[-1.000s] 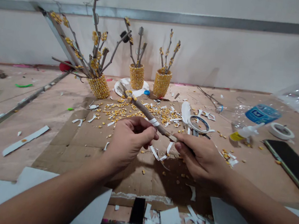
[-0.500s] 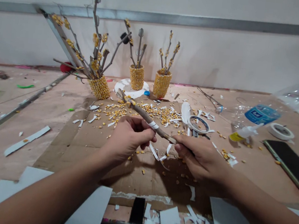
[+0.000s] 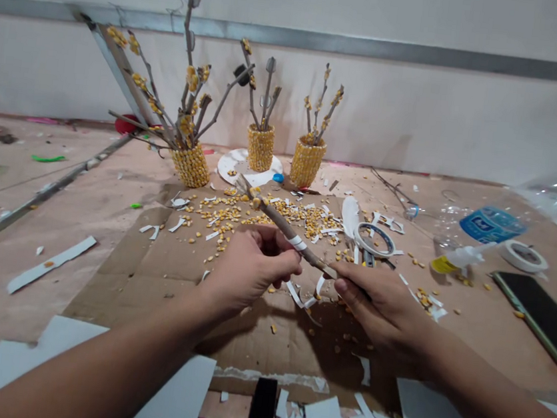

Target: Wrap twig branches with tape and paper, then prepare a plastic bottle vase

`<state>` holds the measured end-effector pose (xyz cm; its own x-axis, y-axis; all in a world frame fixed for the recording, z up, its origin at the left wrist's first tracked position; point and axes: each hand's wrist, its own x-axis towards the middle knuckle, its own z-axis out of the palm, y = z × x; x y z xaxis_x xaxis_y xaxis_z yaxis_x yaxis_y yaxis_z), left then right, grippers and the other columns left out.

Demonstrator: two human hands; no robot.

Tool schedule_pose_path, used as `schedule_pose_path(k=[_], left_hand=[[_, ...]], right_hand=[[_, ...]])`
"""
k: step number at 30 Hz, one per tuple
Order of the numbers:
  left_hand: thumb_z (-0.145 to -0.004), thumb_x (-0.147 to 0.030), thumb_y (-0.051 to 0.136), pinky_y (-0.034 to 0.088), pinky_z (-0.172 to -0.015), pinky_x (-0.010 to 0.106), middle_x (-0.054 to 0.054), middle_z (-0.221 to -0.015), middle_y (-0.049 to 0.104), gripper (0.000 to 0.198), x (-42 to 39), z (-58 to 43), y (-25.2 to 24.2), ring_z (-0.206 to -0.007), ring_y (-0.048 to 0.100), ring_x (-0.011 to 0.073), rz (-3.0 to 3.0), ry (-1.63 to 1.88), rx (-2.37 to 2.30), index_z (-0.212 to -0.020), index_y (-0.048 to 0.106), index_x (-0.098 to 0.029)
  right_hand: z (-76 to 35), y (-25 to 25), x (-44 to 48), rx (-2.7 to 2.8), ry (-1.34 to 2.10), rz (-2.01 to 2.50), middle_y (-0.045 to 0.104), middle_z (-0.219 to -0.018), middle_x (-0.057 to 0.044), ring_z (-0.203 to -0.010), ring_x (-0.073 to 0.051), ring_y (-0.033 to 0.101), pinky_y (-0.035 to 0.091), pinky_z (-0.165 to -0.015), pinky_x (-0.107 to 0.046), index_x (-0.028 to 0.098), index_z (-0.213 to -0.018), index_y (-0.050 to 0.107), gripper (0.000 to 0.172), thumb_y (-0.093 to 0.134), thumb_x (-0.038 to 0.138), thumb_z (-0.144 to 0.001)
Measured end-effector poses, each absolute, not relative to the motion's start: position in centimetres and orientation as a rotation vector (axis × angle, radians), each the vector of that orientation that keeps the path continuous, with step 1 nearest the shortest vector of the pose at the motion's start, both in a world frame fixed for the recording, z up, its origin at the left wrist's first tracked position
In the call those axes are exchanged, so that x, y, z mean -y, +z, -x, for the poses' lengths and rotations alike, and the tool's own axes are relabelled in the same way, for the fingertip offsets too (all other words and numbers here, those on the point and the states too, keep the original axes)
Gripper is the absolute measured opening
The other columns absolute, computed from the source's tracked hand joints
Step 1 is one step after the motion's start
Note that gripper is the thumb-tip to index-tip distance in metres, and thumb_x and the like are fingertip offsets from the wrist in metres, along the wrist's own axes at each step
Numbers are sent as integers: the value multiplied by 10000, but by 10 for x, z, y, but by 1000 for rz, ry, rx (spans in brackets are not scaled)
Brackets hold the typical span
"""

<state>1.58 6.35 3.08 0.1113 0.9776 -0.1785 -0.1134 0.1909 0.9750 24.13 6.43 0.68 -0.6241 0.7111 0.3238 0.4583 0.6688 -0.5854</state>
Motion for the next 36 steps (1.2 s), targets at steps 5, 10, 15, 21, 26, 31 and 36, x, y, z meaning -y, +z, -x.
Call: schedule_pose_path(k=[5,10,15,21,26,31,36], left_hand=[[-620,-178,732,384,-438,219,9,-565,665,97,-64,-17,29,-440,483,79,-976,1069,-1100,-589,640,-174],[-623,-181,761,395,-437,214,3,-566,667,119,-64,-18,29,-447,503,82,-958,1090,-1060,-600,644,-170],[-684,-268,824,438,-484,222,44,-665,731,169,-62,-17,30,-502,563,94,-933,1067,-1043,-700,710,-144],[-685,-291,818,354,-449,214,46,-690,720,180,-64,-16,27,-503,524,86,-926,1027,-1111,-722,720,-144],[-625,-249,729,207,-437,220,-35,-537,538,143,-66,-19,26,-444,349,56,-913,1014,-1161,-602,613,-169],[-611,-253,693,200,-464,234,-63,-540,450,152,-66,-23,22,-482,317,68,-955,1075,-1156,-590,556,-191],[-655,-239,675,278,-501,242,-50,-573,477,112,-63,-30,19,-517,364,90,-1073,1138,-1177,-627,579,-188]], right_hand=[[-241,9,-63,2338,663,955,581,-658,16,-567,-146,537,385,-559,-267,224,-860,578,267,440,275,-1082],[-243,11,-63,2325,693,981,570,-645,21,-556,-141,532,388,-548,-259,221,-847,567,297,422,310,-1090],[-245,12,-66,2332,605,996,540,-620,25,-535,-141,503,360,-548,-267,221,-819,538,314,403,314,-1088],[-245,8,-68,2377,485,972,545,-619,25,-538,-139,492,327,-557,-265,222,-799,512,300,414,269,-1078],[-243,4,-68,2442,408,977,609,-653,-6,-559,-161,524,310,-570,-284,196,-897,589,269,396,258,-1074],[-239,2,-68,2260,442,1098,589,-629,17,-533,-167,542,334,-572,-284,172,-1082,631,301,357,294,-1104],[-237,-1,-71,2164,295,1307,601,-652,-29,-570,-210,554,318,-596,-318,190,-944,610,337,335,326,-1083]])
